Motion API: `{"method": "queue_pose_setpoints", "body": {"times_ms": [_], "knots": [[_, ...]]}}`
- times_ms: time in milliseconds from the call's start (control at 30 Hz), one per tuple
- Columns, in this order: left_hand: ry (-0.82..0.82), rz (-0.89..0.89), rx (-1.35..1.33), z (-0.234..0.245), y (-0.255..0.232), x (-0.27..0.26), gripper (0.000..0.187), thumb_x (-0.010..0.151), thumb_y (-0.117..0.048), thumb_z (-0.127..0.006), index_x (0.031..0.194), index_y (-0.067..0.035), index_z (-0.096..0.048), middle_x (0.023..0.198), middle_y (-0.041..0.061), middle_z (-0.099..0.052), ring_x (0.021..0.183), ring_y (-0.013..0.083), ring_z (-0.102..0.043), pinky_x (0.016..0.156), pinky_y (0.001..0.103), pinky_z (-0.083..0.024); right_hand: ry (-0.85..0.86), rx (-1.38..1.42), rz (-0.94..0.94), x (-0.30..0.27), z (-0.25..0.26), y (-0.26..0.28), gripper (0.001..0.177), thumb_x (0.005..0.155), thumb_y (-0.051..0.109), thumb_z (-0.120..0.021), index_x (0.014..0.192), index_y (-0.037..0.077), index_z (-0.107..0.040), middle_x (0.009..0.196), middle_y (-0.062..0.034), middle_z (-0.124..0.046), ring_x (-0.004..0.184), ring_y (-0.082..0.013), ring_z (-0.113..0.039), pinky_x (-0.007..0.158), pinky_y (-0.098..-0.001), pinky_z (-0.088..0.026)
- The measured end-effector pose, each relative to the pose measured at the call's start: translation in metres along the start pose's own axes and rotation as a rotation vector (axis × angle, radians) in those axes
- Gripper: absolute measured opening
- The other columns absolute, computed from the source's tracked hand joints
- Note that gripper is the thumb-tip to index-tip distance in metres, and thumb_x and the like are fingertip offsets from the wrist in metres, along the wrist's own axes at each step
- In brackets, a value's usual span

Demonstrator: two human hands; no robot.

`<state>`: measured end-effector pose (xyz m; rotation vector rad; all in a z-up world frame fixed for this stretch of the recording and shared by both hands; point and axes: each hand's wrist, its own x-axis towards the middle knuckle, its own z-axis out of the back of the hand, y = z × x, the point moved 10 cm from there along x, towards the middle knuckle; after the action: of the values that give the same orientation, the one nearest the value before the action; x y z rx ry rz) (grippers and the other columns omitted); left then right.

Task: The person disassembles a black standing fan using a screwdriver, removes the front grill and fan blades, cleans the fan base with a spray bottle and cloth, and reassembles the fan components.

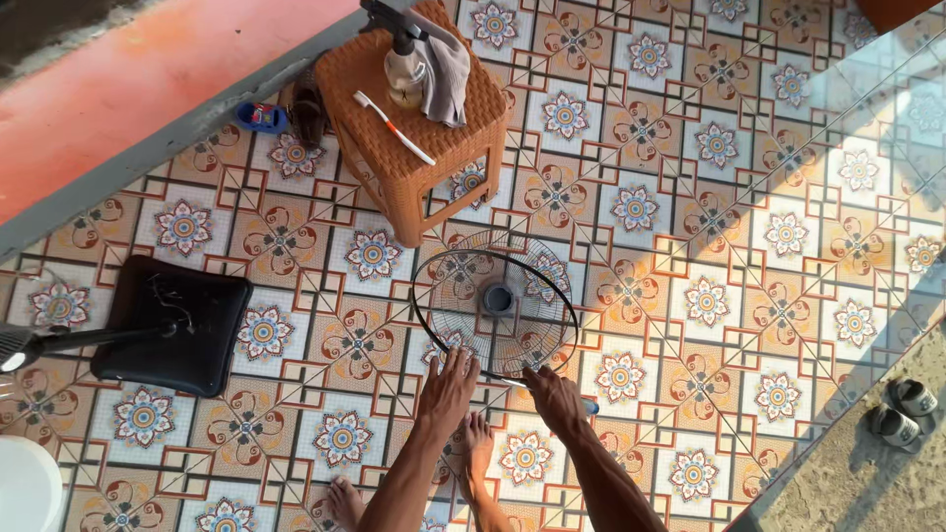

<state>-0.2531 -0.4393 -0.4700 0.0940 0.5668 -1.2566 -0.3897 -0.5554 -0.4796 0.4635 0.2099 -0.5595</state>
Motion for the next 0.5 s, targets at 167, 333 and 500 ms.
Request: {"method": "queue_pose_setpoints", "body": {"times_ms": [167, 333, 500], "knots": [[0.063, -0.013, 0.009, -0.038, -0.002, 0.026, 0.079, 0.090, -0.008, -0.066, 0.159, -0.010, -0.028, 0.164, 0.025, -0.023, 0.152, 0.0378, -0.025, 0.123, 0.058, -0.021, -0.007, 0.005, -0.029, 0.008, -0.053, -0.043, 0.021, 0.103, 0.010, -0.061, 0.121, 0.014, -0.070, 0.090, -0.0169, -0.073, 0.045, -0.0136, -0.052, 0.031, -0.0268, -0.042], [0.204, 0.085, -0.002, -0.053, 0.009, 0.019, 0.096, 0.089, -0.017, -0.071, 0.164, -0.013, -0.012, 0.170, 0.023, -0.008, 0.156, 0.0338, -0.013, 0.125, 0.052, -0.019, 0.012, 0.080, -0.144, 0.012, -0.067, -0.060, 0.038, 0.094, 0.013, -0.066, 0.133, 0.014, -0.063, 0.104, -0.0188, -0.075, 0.043, -0.0141, -0.058, 0.029, -0.0294, -0.044], [0.261, 0.151, -0.139, -0.064, 0.001, -0.004, 0.095, 0.094, -0.027, -0.070, 0.164, -0.015, -0.007, 0.170, 0.020, -0.005, 0.157, 0.0335, -0.008, 0.125, 0.053, -0.018, 0.191, 0.229, -0.370, -0.015, -0.083, -0.068, 0.045, 0.101, 0.029, -0.061, 0.144, 0.015, -0.057, 0.089, -0.0140, -0.079, 0.051, -0.0168, -0.064, 0.041, -0.0309, -0.048]]}}
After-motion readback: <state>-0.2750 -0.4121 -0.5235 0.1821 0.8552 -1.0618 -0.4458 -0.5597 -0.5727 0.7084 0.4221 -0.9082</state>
